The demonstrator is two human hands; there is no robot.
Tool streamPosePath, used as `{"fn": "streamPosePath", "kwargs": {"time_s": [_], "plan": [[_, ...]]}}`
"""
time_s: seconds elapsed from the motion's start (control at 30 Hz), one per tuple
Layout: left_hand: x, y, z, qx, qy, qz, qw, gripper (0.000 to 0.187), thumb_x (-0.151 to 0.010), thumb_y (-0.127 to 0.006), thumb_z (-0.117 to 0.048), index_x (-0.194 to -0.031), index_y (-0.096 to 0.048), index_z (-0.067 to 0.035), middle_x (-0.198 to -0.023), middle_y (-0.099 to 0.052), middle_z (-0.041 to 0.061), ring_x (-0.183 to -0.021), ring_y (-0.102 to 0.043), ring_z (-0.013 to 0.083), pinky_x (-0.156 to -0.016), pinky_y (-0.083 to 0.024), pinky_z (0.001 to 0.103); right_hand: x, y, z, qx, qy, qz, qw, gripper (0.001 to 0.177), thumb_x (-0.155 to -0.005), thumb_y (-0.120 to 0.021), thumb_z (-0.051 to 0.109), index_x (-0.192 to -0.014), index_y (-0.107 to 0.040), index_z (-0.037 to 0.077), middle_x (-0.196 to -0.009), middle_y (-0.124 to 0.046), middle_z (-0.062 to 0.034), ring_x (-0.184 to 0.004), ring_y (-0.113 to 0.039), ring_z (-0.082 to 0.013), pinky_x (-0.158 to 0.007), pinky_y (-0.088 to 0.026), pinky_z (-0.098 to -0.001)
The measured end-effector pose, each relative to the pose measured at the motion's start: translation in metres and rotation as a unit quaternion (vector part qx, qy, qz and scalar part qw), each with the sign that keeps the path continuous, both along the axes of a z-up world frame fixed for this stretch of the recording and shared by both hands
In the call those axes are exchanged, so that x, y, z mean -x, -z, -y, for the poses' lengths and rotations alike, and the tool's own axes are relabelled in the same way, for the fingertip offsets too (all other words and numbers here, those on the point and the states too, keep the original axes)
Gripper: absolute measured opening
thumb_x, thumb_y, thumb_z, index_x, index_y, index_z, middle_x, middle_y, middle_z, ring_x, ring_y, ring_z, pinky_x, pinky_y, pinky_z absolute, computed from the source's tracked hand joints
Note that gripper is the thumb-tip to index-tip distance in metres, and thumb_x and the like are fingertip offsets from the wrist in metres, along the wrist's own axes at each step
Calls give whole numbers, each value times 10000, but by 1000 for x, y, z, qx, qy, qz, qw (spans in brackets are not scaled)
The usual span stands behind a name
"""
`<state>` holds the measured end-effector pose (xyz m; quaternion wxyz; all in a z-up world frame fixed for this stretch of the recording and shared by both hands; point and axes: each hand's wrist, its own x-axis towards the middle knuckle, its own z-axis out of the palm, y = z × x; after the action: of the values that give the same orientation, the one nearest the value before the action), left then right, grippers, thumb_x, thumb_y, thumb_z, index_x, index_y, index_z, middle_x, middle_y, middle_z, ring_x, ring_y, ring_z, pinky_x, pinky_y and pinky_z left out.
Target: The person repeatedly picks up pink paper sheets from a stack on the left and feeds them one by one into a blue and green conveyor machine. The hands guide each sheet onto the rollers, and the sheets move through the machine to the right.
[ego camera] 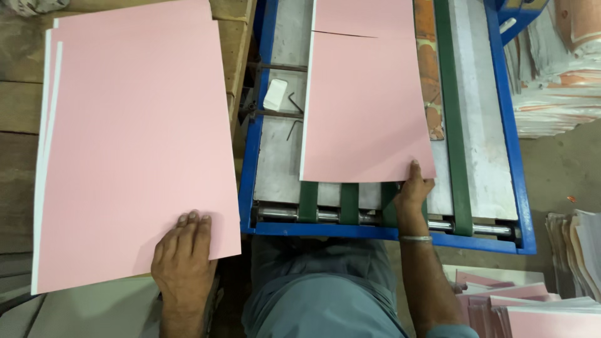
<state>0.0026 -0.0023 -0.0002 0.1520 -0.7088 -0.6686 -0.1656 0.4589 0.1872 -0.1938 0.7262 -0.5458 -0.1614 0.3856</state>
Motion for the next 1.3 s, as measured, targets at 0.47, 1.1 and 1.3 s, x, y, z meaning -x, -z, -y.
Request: {"fn": "streamPosePath", "kwargs": {"time_s": [0.47, 1.1, 1.3], "plan": [[43, -24, 5, 89, 19, 180, 979, 622, -836, -670, -59, -1446, -626, -169, -1461, -628, -9, -1362, -584, 184, -1170, -453, 369, 54, -62, 81, 87, -366, -80, 923, 461, -1022, -550, 214, -1387, -511, -66, -1297, -645, -272, -1122, -688, -369, -911, -605, -440], [-15, -32, -32, 112, 34, -89, 989, 623, -833, -641, -420, -1306, -620, -16, -1401, -605, 223, -1357, -517, 334, -1146, -366, 534, 29, -81, 47, 3, -128, -85, 988, 342, -964, -629, 27, -1290, -560, -50, -1138, -674, -105, -996, -683, -193, -850, -584, -322], [0, -23, -27, 62, 53, -71, 994, 423, -897, -684, -116, -1311, -663, -35, -1339, -679, 130, -1297, -624, 258, -1074, -521, 378, -23, -47, 45, -19, -34, -23, 999, 340, -946, -632, 1, -1275, -546, -16, -1151, -656, -90, -1008, -679, -183, -869, -615, -315]]}}
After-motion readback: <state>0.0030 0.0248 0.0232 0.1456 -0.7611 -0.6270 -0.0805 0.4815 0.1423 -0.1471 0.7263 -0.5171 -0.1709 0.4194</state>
